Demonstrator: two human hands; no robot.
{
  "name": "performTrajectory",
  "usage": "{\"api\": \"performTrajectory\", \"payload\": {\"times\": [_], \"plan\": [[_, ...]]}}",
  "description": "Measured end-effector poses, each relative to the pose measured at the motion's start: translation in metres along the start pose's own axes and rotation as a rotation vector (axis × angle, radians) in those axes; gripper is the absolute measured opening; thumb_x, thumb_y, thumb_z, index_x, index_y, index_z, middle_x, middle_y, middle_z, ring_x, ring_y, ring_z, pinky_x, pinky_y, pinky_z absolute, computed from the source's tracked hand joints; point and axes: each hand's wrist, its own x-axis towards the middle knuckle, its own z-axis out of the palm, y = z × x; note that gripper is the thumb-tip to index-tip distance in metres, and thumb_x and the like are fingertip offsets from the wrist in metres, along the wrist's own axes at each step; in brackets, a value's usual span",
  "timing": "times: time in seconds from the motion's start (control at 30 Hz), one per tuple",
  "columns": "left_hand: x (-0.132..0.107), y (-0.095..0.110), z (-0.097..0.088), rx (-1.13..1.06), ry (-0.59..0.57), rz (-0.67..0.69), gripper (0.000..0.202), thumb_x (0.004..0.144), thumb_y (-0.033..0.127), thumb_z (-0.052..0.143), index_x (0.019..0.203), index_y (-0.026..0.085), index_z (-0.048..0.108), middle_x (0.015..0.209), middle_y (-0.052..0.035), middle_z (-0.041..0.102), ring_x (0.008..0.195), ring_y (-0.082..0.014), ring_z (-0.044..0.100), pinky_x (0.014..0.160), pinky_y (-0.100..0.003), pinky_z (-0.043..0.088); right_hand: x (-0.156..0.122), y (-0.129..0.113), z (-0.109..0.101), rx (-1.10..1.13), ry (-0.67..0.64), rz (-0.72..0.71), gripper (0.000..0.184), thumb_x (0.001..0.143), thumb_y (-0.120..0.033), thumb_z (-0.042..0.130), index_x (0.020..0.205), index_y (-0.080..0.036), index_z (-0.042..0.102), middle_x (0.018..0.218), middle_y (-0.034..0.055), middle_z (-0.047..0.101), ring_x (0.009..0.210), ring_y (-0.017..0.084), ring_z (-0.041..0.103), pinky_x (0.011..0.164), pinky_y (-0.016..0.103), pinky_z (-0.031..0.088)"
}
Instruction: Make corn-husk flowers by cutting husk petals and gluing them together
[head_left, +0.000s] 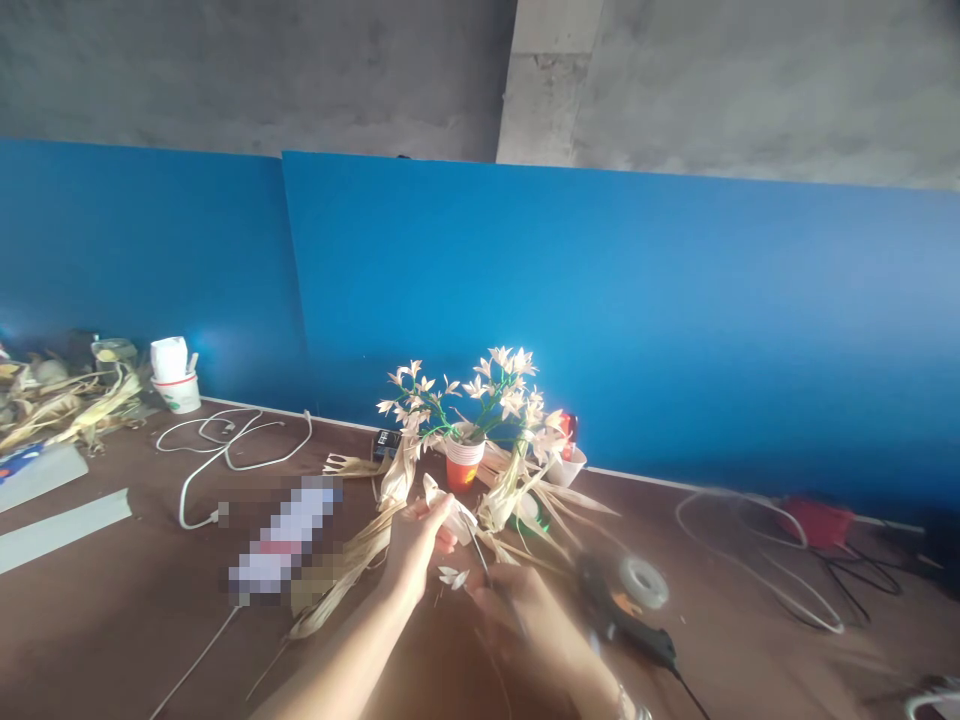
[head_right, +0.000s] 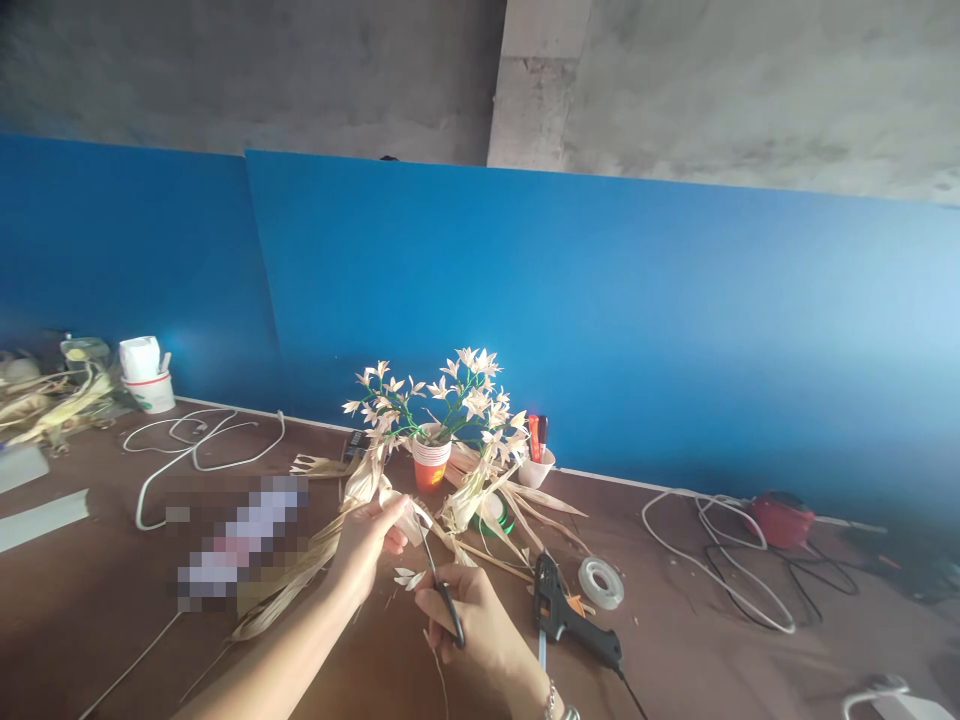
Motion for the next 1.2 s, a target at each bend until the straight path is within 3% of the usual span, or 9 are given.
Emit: {"api": "performTrajectory", "payload": {"times": [0.23, 0.6, 0.87, 1.2], "plan": [[-0.002, 0.002, 0.000, -0.007, -0.001, 0.017, 0.035, 0.061, 0.047, 0.079, 0.063, 0.014, 0.066, 0.040, 0.0012, 0.056, 0.040, -0.0128, 0.056, 0.041, -0.020, 0.043, -0.002, -0.004, -0.001, -0.058, 0.013, -0.040, 0.029, 0.078, -0.044, 0.056, 0.069, -0.016, 0.058, 0.049, -0.0041, 0.048, 0.041, 0.007, 0.040, 0.041, 0.020, 0.026], [-0.001, 0.003, -0.001, 0.010, -0.032, 0.026, 0.037, 0.063, 0.049, 0.078, 0.062, 0.014, 0.066, 0.040, 0.0009, 0.058, 0.038, -0.0109, 0.054, 0.040, -0.018, 0.042, -0.004, -0.006, -0.004, -0.126, 0.009, -0.154, 0.040, 0.083, -0.051, 0.054, 0.071, -0.014, 0.064, 0.054, -0.0013, 0.049, 0.050, 0.009, 0.039, 0.044, 0.020, 0.027], [0.002, 0.005, -0.004, 0.022, -0.049, 0.004, 0.039, 0.061, 0.049, 0.080, 0.053, 0.017, 0.061, 0.036, 0.0008, 0.056, 0.035, -0.0098, 0.053, 0.037, -0.017, 0.042, -0.004, -0.007, -0.004, -0.163, 0.024, -0.197, 0.031, 0.082, -0.042, 0.056, 0.068, -0.015, 0.062, 0.058, -0.0002, 0.052, 0.056, 0.010, 0.041, 0.047, 0.020, 0.030], [0.011, 0.010, -0.010, 0.054, -0.165, -0.021, 0.039, 0.057, 0.050, 0.082, 0.058, 0.015, 0.065, 0.038, 0.0023, 0.054, 0.035, -0.0087, 0.052, 0.033, -0.015, 0.037, -0.007, -0.009, -0.005, -0.162, -0.002, -0.203, 0.027, 0.080, -0.038, 0.058, 0.066, -0.016, 0.062, 0.056, -0.0010, 0.052, 0.053, 0.009, 0.042, 0.045, 0.020, 0.028]]}}
